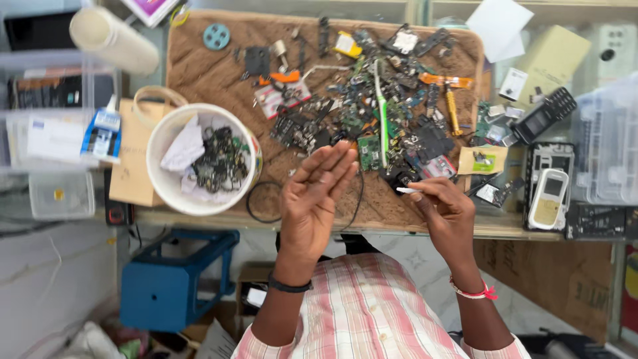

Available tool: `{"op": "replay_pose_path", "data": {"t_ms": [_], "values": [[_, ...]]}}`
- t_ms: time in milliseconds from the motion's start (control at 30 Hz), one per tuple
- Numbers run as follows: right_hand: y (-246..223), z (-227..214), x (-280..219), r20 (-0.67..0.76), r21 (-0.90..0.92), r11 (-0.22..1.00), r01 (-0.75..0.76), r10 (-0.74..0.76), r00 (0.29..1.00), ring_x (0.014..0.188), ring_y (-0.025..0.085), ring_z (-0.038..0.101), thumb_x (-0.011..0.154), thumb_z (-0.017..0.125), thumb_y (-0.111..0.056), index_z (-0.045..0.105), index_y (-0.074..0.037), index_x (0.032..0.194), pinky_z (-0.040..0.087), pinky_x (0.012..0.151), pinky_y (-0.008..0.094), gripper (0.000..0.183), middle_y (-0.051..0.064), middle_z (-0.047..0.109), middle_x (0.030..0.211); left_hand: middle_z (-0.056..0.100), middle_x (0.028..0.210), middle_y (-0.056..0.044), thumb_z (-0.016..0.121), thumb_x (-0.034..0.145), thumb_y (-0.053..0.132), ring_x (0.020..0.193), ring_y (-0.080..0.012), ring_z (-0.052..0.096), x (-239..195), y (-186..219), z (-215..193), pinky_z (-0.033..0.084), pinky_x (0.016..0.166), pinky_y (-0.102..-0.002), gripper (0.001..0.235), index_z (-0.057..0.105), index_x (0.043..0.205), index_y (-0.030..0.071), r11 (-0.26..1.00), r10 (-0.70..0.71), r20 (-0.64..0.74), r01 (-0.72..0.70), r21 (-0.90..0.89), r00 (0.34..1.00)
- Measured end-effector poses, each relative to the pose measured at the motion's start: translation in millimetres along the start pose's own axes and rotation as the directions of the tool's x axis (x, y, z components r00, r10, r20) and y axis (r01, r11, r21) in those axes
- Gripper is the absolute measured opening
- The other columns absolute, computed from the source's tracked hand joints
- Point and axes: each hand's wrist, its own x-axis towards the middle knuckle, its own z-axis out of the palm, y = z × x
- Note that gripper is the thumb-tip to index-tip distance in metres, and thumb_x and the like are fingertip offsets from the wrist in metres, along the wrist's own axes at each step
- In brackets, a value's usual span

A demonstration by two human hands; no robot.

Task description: The person applies a small amount of white paste to a black cable connector, then wipes the connector with a green cloth. The person continues to handle the cable and connector while another person works nearby.

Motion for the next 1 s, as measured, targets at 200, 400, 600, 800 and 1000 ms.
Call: {"op": "replay_pose_path", "data": {"t_ms": [200,400,600,800,1000], "values": [[7,-7,-5,0.017,0.173,0.975,-0.138,0.137,0.99,0.094,0.01,0.068,0.099,0.067,-0.003,0.072,0.003,0.119,0.06,0.081,0.027,0.022,0.005,0.069,0.106,0.066,0.133,-0.024,0.07,0.09,-0.015,0.118,-0.0315,0.069,-13,-26,13,0.057,0.107,-0.046,0.037,0.066,0.124,-0.002,0.995,0.075,-0.175,-0.062,0.076,0.982],[16,-13,-9,-0.056,0.239,0.964,-0.116,0.133,0.99,0.094,0.012,0.07,0.1,0.066,-0.003,0.07,0.006,0.121,0.06,0.081,0.027,0.023,0.007,0.07,0.104,0.073,0.118,-0.018,0.078,0.087,-0.012,0.103,-0.0239,0.075,-17,-37,13,0.062,0.094,-0.036,0.03,0.068,0.113,-0.001,0.933,0.208,-0.163,-0.145,0.329,0.965],[18,-6,-12,-0.071,0.292,0.938,-0.184,0.213,0.974,0.091,0.013,0.072,0.099,0.066,-0.003,0.07,0.005,0.12,0.061,0.08,0.028,0.022,0.01,0.074,0.102,0.074,0.115,-0.018,0.075,0.093,-0.009,0.096,-0.0234,0.075,-14,-25,13,0.062,0.088,-0.034,0.021,0.07,0.112,-0.002,0.9,0.216,-0.106,-0.156,0.408,0.971],[20,2,-12,0.006,0.532,0.809,-0.249,0.29,0.957,0.092,0.017,0.076,0.097,0.066,-0.002,0.069,0.003,0.113,0.061,0.084,0.027,0.017,0.014,0.078,0.103,0.073,0.122,-0.017,0.072,0.092,-0.008,0.109,-0.0239,0.075,-14,-13,14,0.063,0.099,-0.035,0.021,0.068,0.111,-0.003,0.876,0.23,-0.074,-0.174,0.45,0.97],[19,6,-16,0.012,0.324,0.933,-0.157,0.162,0.987,0.091,0.01,0.068,0.097,0.07,0.0,0.073,0.004,0.112,0.058,0.079,0.025,0.016,0.006,0.071,0.108,0.072,0.108,-0.013,0.083,0.086,-0.012,0.09,-0.015,0.068,-21,-9,-2,0.056,0.08,-0.026,0.028,0.071,0.11,-0.003,0.68,0.305,-0.125,-0.124,0.722,0.944]]}}
